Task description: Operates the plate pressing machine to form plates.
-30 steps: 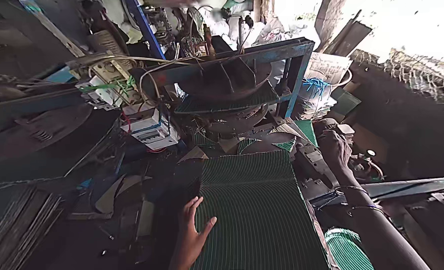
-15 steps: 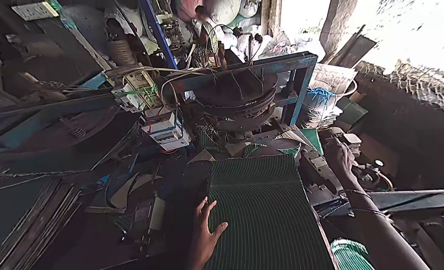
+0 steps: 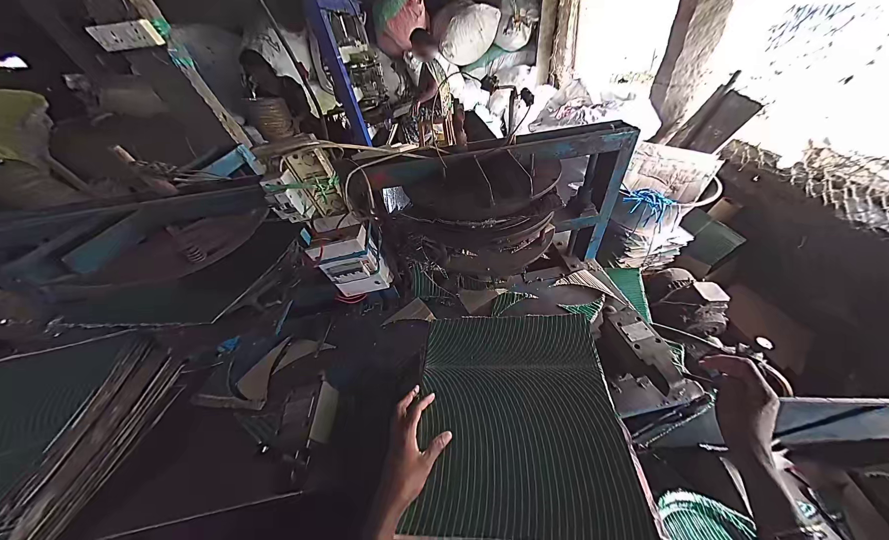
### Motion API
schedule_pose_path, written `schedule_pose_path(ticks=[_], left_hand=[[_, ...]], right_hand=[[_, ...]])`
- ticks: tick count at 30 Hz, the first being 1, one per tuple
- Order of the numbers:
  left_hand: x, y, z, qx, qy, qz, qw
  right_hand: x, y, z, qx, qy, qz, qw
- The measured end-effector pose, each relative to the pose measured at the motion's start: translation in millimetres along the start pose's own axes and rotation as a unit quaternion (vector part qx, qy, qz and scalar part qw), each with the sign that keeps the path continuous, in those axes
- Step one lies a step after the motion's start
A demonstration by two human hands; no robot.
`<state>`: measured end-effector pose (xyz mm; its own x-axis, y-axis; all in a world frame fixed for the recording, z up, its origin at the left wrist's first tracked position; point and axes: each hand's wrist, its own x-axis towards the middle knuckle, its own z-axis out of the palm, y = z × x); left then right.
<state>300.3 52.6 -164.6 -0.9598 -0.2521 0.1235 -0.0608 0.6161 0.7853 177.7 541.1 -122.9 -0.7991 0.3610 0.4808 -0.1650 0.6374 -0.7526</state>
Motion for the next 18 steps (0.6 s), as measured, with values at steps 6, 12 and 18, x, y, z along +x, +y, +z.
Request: schedule_pose_path(ticks=[6, 12, 18], left_hand=[[-25, -11, -21, -0.063, 0.114, 0.033, 0.991], [-45, -13, -56, -0.089, 0.212, 0.053, 0.972], [-43, 12, -49, -0.138, 0.201, 0.074, 0.967]], right_hand=[[16, -9, -5, -0.104, -0.07, -0.011, 0.992], [63, -127, 75, -0.166, -0.13, -0.182, 0.96], [78, -225, 198, -0.157, -0.139, -0.372, 0.904]])
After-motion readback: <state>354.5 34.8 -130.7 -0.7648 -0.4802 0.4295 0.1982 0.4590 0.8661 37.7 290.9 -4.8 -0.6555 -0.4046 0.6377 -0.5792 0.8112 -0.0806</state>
